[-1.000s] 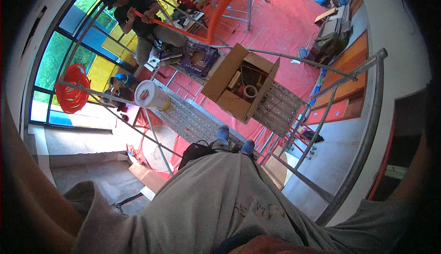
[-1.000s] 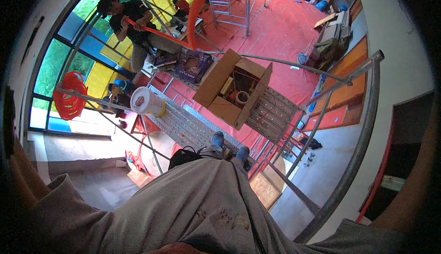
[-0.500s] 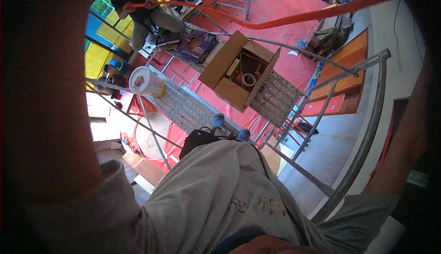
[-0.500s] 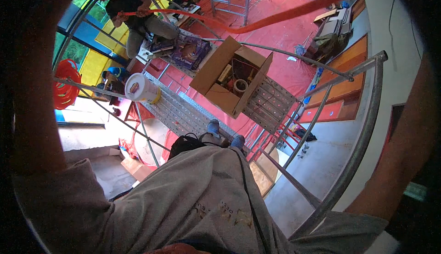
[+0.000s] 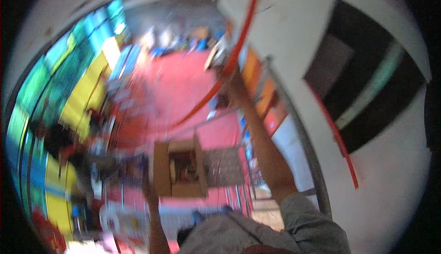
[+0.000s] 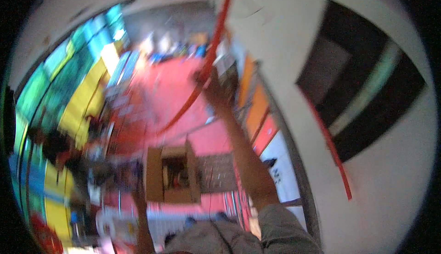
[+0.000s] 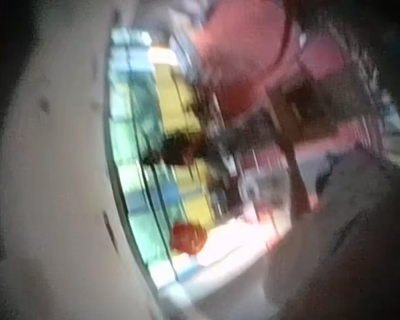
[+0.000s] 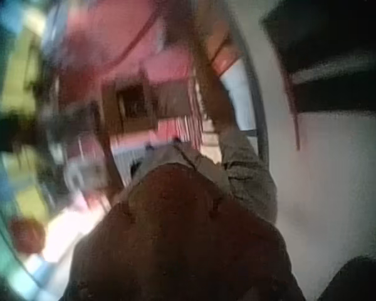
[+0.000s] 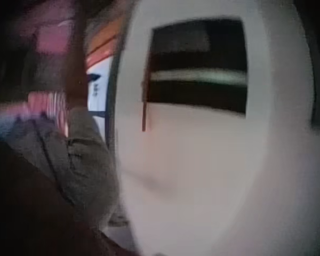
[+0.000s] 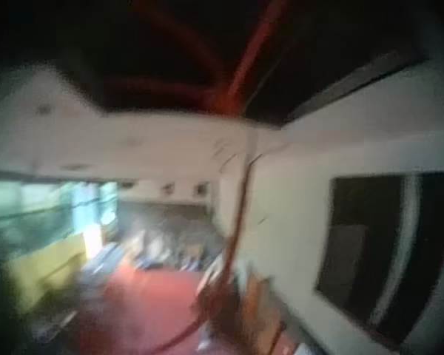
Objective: The person tapes electrical wires to an orange flexible conduit tube, feeds the conduit and wires upward toward the ceiling, and cuts and secures the conduit by hand.
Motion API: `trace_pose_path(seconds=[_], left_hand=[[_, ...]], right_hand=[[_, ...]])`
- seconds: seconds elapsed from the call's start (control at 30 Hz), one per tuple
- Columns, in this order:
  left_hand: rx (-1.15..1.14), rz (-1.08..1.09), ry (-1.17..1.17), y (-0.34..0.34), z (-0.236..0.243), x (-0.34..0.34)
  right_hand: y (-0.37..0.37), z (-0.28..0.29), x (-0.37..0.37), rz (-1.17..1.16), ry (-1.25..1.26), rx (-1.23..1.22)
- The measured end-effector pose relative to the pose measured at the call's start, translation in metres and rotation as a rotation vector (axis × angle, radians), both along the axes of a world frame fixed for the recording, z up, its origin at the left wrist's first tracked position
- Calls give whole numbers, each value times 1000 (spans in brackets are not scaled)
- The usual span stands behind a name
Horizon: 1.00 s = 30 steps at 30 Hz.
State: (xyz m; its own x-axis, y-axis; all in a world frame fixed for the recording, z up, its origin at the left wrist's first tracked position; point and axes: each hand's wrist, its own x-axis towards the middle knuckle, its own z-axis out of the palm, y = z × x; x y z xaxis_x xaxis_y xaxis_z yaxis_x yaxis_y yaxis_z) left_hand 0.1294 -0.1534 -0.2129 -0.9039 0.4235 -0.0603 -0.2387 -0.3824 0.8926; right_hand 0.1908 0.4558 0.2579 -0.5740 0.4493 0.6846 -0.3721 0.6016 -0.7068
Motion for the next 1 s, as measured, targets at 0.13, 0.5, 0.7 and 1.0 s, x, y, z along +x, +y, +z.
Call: trace_pose_path(seconds=[0.13,0.5,0.7,1.0], left_hand=[[-250,-31,-190,107,-58,59],[-420,-139,-479,83,-40,8],[-420,-160,-551,41,-51,-14],[-826,-537,440,-44,-95,-62]], right_hand=[[39,-44,134,-115,8,-25],[48,-42,336,-1490,-973,497],[68,-51,358,-1101,-1128,82],[61,-60,328,-955,-1079,513]])
